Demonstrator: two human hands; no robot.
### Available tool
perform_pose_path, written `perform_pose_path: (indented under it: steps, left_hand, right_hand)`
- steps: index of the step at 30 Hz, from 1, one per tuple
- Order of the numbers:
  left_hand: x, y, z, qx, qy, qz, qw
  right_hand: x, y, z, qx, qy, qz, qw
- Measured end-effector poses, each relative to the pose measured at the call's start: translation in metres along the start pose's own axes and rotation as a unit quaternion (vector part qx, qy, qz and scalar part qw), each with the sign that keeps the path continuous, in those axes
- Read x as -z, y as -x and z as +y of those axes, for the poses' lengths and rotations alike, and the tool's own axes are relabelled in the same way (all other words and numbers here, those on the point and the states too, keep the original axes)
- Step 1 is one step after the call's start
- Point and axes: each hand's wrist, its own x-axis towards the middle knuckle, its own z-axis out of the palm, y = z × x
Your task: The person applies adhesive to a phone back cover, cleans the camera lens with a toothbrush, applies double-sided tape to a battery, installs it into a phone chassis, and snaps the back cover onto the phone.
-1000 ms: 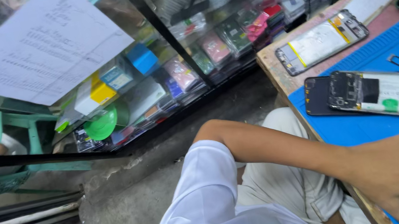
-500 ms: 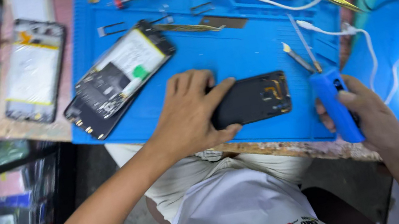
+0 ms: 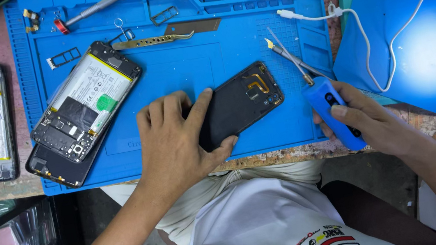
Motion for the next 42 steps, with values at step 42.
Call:
perform_pose_path:
  steps: [42]
  left_hand:
    - [0.012, 0.006, -0.031, 0.005, 0.125, -0.085, 0.989]
  right_hand:
    - [-0.050, 0.002, -0.052, 0.174, 0.505, 0.010, 0.845]
